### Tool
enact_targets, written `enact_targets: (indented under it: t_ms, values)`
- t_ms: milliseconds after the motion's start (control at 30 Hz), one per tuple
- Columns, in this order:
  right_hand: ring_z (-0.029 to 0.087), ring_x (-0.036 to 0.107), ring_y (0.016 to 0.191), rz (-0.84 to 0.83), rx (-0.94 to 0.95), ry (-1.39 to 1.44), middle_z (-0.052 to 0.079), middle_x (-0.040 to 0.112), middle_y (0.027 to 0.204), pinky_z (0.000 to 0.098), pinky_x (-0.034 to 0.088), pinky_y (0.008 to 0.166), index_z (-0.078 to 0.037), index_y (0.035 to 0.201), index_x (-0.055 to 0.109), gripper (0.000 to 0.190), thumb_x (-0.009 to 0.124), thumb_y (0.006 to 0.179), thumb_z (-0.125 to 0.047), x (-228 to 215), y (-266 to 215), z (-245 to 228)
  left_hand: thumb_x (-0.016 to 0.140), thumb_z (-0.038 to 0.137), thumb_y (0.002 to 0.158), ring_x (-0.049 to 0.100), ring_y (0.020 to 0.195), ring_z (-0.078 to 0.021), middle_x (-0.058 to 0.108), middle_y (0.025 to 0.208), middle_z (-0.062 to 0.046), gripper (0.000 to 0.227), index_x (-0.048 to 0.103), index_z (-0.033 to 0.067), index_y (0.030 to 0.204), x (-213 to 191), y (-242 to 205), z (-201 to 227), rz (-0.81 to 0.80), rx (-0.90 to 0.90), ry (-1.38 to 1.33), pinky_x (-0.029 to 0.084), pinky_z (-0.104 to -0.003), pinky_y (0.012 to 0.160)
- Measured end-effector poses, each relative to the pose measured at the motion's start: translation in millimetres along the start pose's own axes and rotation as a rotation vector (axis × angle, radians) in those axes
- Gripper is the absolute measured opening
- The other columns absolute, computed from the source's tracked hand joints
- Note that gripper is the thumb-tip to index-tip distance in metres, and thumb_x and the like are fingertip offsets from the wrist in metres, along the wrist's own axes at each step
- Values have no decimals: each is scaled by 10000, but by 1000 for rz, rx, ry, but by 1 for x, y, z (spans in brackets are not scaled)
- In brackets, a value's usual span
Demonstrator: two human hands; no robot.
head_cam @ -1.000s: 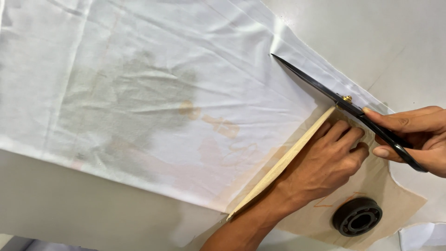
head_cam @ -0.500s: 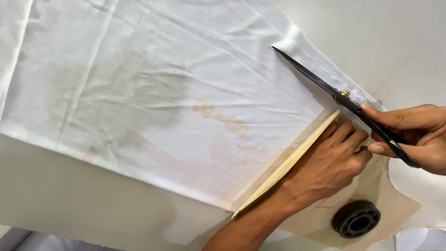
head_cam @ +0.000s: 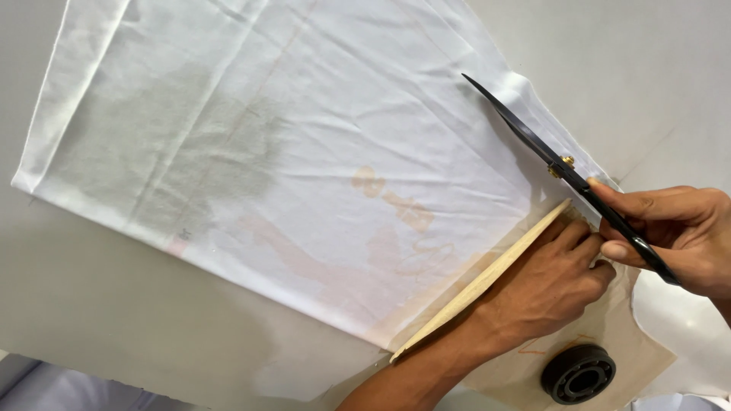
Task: The person places a pattern on white fabric and uses shears to cut along the pattern edges. After cutting, the person removes the pattern and sets the cut fabric piece aside. The person then picks up a folded white t-shirt and unfolds it on the table.
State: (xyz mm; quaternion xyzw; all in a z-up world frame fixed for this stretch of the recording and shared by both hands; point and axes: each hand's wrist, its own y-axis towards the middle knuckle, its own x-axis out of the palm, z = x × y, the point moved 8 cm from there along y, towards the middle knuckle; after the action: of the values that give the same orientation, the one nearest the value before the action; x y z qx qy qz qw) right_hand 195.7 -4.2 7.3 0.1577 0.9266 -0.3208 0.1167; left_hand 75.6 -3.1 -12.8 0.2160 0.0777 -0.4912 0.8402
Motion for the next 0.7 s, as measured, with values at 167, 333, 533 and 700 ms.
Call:
enact_targets:
  t_ms: [167, 333, 533, 700]
  values:
    - [169, 463, 681, -8, -15, -25, 54, 463, 778, 307, 369, 613, 63, 1432, 571, 788, 755, 665, 71, -4, 0, 8, 666, -57, 813, 534, 1098, -419, 570, 979, -186, 57, 694, -8, 818, -8, 1, 1, 22, 3, -52, 459, -539, 1028]
    - [202, 409, 634, -10, -41, 73, 44, 410, 802, 322, 373, 588, 59, 1416, 569, 802, 759, 638, 18, 1, 7, -7, 706, 1, 831, 544, 1064, -392, 620, 907, -142, 92, 737, 40, 753, -20, 5, 3, -47, 7, 3, 442, -519, 1049]
    - [192, 392, 596, -41, -47, 29, 47, 411, 752, 332, 350, 551, 54, 1445, 543, 789, 729, 679, 27, 11, 15, -22, 718, 19, 809, 563, 1031, -399, 630, 959, -130, 121, 756, 73, 708, -21, 4, 3, 28, 11, 20, 463, -537, 1060]
    - [187, 422, 614, 0, -19, -69, 60, 412, 722, 306, 332, 536, 13, 1442, 559, 781, 734, 682, 64, 7, 14, -22, 731, 31, 813, 551, 1032, -371, 606, 1000, -103, 162, 779, 120, 687, -15, 4, 3, -22, -7, 41, 461, -512, 1024]
